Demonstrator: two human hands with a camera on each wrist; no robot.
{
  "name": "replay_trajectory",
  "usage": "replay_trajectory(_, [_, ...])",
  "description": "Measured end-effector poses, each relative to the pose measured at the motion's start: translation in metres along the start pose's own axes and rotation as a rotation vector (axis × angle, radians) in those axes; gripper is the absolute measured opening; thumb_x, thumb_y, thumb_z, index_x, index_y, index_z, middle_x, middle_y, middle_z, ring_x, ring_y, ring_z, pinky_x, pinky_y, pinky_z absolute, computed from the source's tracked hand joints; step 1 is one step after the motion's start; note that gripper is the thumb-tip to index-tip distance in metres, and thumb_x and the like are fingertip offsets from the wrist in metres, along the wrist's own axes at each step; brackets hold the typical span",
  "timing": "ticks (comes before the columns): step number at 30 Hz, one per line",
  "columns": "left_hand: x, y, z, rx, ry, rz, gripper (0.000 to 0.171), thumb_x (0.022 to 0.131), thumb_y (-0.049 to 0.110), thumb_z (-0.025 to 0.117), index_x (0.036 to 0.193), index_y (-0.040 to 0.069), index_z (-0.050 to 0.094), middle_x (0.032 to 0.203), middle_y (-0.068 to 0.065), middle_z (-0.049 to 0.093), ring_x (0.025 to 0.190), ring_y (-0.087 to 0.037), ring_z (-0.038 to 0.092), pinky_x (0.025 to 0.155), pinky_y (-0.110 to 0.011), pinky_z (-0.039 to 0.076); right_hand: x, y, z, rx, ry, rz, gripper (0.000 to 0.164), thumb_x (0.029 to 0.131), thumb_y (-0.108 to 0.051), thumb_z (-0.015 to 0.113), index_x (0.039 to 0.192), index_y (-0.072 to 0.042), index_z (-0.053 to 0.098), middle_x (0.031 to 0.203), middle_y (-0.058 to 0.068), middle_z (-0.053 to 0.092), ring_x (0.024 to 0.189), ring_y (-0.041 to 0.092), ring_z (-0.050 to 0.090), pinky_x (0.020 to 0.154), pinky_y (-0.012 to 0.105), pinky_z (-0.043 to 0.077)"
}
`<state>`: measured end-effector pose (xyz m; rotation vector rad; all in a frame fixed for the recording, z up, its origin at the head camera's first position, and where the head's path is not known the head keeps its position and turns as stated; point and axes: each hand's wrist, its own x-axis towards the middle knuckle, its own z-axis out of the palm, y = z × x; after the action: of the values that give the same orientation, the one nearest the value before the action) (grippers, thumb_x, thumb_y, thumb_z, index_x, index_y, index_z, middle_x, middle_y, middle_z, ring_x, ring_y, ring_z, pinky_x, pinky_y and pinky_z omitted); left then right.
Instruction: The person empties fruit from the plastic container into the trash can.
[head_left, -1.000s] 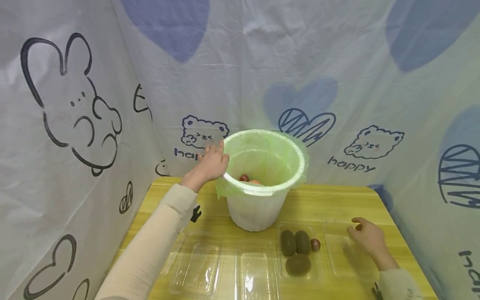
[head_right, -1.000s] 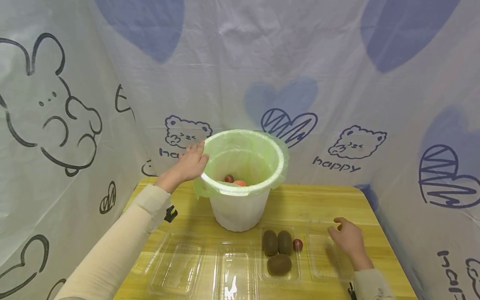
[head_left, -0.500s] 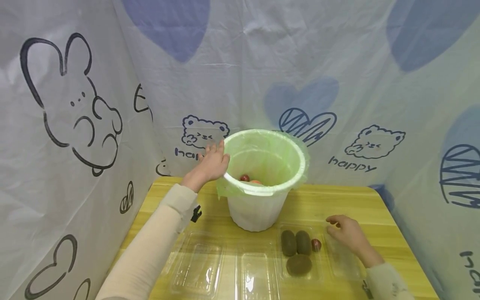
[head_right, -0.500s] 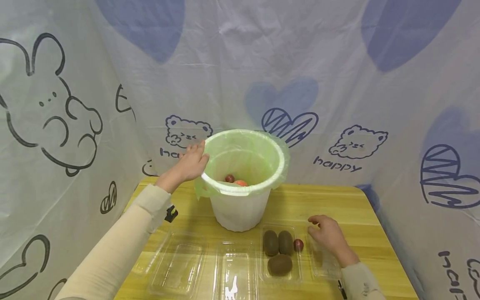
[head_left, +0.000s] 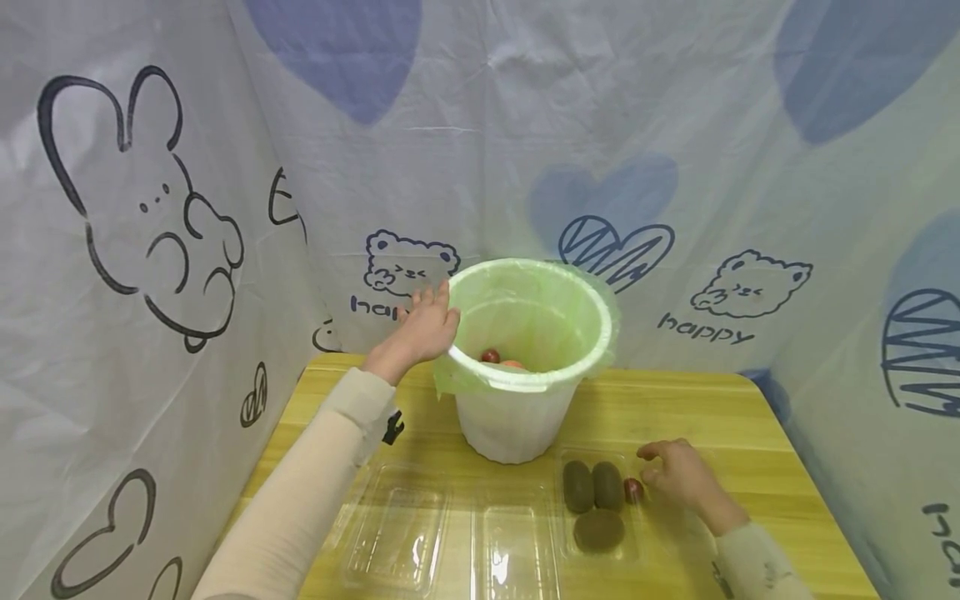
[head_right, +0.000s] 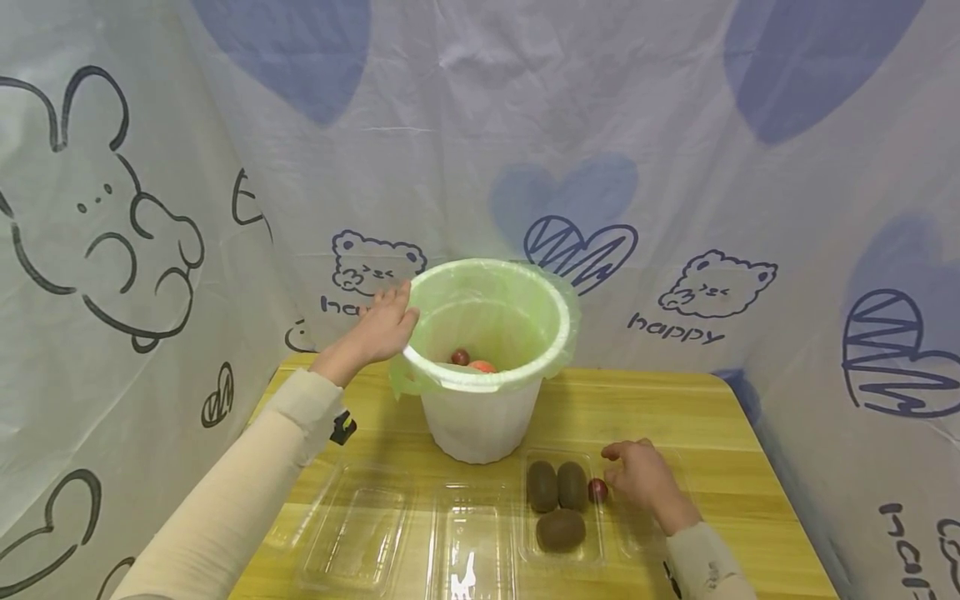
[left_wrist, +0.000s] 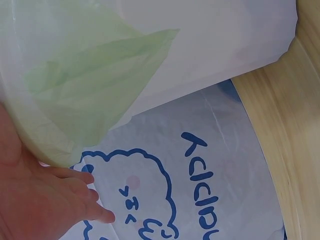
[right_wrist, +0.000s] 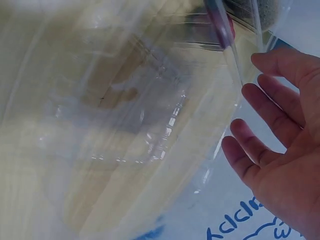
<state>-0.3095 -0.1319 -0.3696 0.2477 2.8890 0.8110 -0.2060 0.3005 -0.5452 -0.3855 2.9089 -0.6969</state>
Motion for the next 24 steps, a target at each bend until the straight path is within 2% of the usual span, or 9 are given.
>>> replay_trajectory(5, [0.001, 0.000, 0.000, -0.001, -0.003, 0.003, 0.069, 0.113, 0.036, 0.025, 0.168, 0.002, 0.003, 0.173, -0.031, 0.003, 0.161, -0.051, -0.004, 0.127, -0.073, -0.007, -0.001, -0.002, 0.002, -0.024, -0.015, 0.010, 0.037, 0.079, -0.010, 0.082, 0.115, -0.001, 0.077, 0.114, 0.019, 0.075, 0.105, 0.039, 0.065, 0.091, 0.061, 0.059])
replay_trajectory(9, [0.000, 0.000, -0.001, -0.013, -0.004, 0.000, 0.069, 0.113, 0.037, 0.025, 0.169, 0.002, 0.004, 0.173, -0.031, 0.003, 0.161, -0.050, -0.004, 0.127, -0.072, -0.008, -0.003, -0.003, 0.001, -0.081, 0.011, -0.013, 0.035, 0.080, -0.012, 0.084, 0.112, -0.001, 0.078, 0.114, 0.020, 0.076, 0.108, 0.043, 0.066, 0.094, 0.062, 0.058])
replay_trajectory(17, [0.000, 0.000, -0.002, -0.005, -0.006, -0.004, 0.069, 0.113, 0.037, 0.025, 0.169, 0.003, 0.003, 0.173, -0.030, 0.003, 0.161, -0.050, -0.004, 0.127, -0.073, -0.007, -0.002, -0.007, 0.005, -0.146, 0.028, -0.112, 0.027, 0.081, -0.014, 0.086, 0.105, -0.004, 0.080, 0.107, 0.014, 0.079, 0.111, 0.043, 0.066, 0.096, 0.062, 0.057])
replay_trajectory(21, [0.000, 0.000, -0.001, -0.006, -0.007, -0.008, 0.068, 0.113, 0.036, 0.025, 0.169, 0.002, 0.004, 0.174, -0.030, 0.003, 0.162, -0.050, -0.005, 0.127, -0.072, -0.007, -0.005, -0.006, 0.010, -0.200, 0.001, -0.122, 0.027, 0.080, -0.017, 0.088, 0.104, -0.006, 0.081, 0.108, 0.013, 0.079, 0.120, 0.051, 0.062, 0.101, 0.072, 0.050])
replay_trajectory(24, [0.000, 0.000, -0.001, 0.005, -0.004, -0.005, 0.068, 0.113, 0.035, 0.025, 0.168, 0.001, 0.004, 0.174, -0.030, 0.003, 0.162, -0.049, -0.004, 0.127, -0.072, -0.006, -0.007, -0.005, 0.012, -0.231, -0.024, -0.104, 0.028, 0.080, -0.020, 0.089, 0.104, -0.009, 0.081, 0.113, 0.010, 0.080, 0.131, 0.058, 0.054, 0.108, 0.086, 0.033])
